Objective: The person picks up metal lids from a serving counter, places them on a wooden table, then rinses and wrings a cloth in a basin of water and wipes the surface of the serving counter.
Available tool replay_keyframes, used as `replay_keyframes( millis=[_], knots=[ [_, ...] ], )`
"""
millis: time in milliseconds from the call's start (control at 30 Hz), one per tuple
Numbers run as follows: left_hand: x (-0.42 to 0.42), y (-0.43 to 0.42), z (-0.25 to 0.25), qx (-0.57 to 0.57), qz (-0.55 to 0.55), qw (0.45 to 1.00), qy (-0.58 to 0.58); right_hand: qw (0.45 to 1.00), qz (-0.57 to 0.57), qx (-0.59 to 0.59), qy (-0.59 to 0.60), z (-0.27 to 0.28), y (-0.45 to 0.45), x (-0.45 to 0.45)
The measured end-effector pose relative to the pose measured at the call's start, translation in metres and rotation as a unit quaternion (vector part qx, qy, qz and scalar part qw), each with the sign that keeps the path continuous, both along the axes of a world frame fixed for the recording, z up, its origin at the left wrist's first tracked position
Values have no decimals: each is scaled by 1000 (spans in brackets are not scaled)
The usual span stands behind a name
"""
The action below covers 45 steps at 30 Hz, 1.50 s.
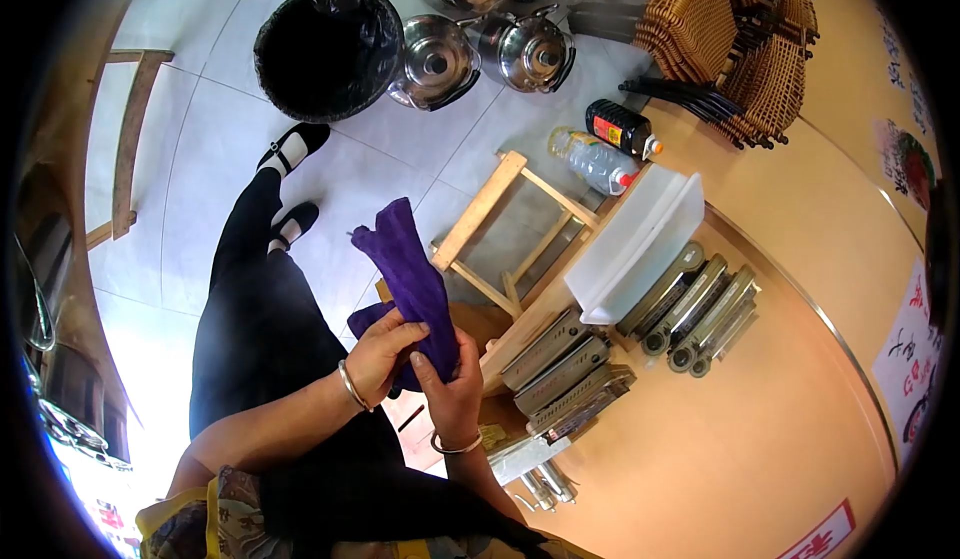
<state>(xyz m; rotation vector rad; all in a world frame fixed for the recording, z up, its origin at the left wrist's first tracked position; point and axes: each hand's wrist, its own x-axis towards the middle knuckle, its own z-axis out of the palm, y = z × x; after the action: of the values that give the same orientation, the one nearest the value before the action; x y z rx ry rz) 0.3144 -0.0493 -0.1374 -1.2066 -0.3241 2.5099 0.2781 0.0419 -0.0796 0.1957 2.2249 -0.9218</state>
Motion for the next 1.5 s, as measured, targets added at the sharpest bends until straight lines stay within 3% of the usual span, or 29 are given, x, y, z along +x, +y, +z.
replay_keyframes(
  millis=[600,767,1100,1167,1400,1467,1500],
  knots=[
    [9,25,-23,24,6,999,-43,997,-60,-30,-47,-15,22,0],
    [8,29,-26,-22,-24,999,-5,984,-156,-46,-73,-22,29,3],
    [7,40,-19,-61,-47,997,-1,973,-204,-81,-71,-17,43,6],
    [7,41,-17,-69,-35,997,-3,951,-279,-93,-91,-17,48,4],
    [5,38,-12,-102,-39,994,19,912,-365,-143,-124,0,51,-16],
    [6,38,-14,-210,-96,973,15,915,-354,-153,-114,5,57,-19],
    [4,36,-14,-287,-188,939,-5,923,-343,-149,-88,9,56,-20]
  ],
)
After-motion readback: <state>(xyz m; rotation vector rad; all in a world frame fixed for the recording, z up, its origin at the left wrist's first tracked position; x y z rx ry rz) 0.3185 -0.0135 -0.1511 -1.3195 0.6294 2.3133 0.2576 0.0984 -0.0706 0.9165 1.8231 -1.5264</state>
